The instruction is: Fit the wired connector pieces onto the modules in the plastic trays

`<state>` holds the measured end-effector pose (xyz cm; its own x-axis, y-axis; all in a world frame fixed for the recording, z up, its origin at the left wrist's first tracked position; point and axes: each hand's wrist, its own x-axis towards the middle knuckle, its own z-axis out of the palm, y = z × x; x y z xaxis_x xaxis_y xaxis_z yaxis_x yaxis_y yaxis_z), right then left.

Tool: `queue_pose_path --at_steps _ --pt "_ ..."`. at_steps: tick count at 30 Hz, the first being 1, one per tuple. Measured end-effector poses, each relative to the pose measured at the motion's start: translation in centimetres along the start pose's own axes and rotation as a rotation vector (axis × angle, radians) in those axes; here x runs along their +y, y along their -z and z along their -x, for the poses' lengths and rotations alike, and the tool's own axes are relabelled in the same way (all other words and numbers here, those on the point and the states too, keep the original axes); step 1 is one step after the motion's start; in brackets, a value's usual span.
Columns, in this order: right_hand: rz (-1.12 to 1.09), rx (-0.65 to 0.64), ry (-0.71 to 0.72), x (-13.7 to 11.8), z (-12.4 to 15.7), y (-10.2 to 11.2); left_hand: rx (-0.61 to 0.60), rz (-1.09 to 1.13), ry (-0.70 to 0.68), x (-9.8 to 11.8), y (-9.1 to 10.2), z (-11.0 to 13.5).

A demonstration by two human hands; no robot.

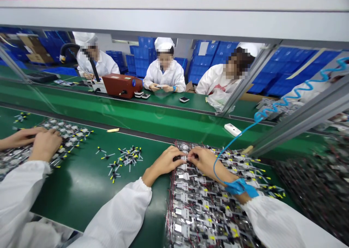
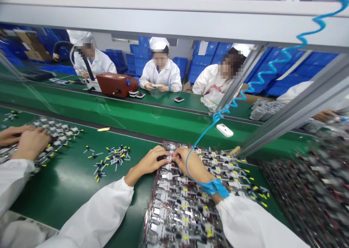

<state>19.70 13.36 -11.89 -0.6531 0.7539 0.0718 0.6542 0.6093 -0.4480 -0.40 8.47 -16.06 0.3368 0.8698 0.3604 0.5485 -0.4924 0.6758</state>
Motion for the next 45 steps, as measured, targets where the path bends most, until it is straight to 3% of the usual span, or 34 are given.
queue_pose_path --at_steps 30,45 --pt "-0.069 0.012 -0.07 -0.9 0.4 -0.2 0.023 0.002 0.008 0.7 0.1 -0.1" --pt "-0.073 -0.016 -0.021 0.4 0.1 0.2 -0.024 -0.023 -0.006 0.7 0.4 -0.2"
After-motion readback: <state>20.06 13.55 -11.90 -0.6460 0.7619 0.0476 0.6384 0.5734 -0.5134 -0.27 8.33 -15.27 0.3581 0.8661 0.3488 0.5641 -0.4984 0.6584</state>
